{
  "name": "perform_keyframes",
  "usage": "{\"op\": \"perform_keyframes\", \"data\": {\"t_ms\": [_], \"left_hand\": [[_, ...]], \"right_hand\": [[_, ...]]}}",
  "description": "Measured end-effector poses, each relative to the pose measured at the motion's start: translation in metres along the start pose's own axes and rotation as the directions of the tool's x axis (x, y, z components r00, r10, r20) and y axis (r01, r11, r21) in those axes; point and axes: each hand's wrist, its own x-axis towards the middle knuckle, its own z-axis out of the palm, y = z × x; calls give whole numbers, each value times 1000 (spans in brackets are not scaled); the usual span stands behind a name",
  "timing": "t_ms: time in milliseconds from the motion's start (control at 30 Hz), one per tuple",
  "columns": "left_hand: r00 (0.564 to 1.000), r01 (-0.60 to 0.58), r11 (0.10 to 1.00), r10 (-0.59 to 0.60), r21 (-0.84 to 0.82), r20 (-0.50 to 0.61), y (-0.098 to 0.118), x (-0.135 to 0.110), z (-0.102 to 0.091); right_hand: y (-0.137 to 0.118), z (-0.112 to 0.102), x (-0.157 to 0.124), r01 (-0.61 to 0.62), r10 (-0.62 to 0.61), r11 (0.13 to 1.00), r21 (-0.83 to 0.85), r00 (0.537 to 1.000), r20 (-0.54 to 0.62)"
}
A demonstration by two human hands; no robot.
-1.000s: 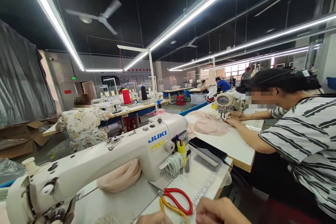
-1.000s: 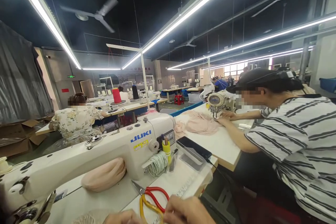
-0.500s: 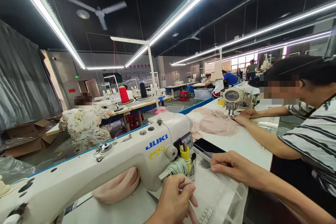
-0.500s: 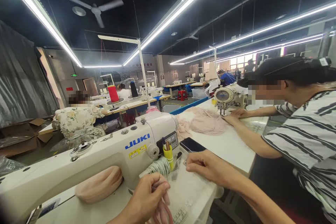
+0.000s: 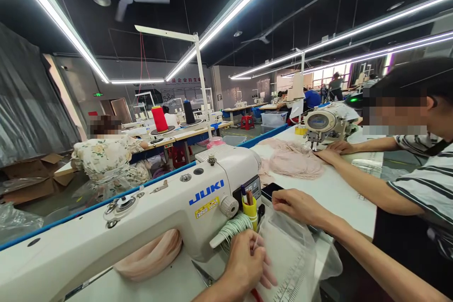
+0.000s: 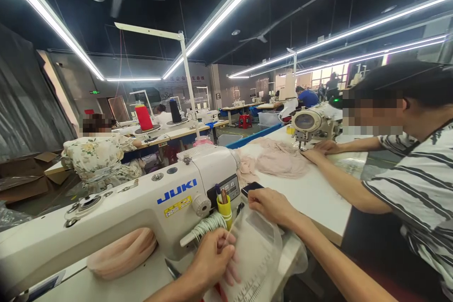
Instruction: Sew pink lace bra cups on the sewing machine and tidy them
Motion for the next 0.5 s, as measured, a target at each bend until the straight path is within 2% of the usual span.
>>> {"op": "perform_keyframes", "data": {"t_ms": [100, 200, 300, 400, 500], "left_hand": [[1000, 16, 999, -15, 44, -26, -8, -3, -2], [994, -88, 974, 99, 207, -46, -15, -14, -5], [966, -232, 878, 258, 419, -5, -18, -27, -11], [957, -267, 803, 287, 532, 46, -18, -40, -15], [936, -282, 683, 350, 674, 37, -21, -53, -19]], "right_hand": [[0, 8, 4, -26, 25, 998, -51, 1000, -14], [0, 16, 5, -50, 46, 994, -96, 998, -38], [-1, 21, 3, -77, 69, 986, -147, 996, -54], [-3, 23, 2, -81, 71, 976, -204, 996, -54], [-6, 23, 2, -58, 46, 963, -263, 998, -54]]}}
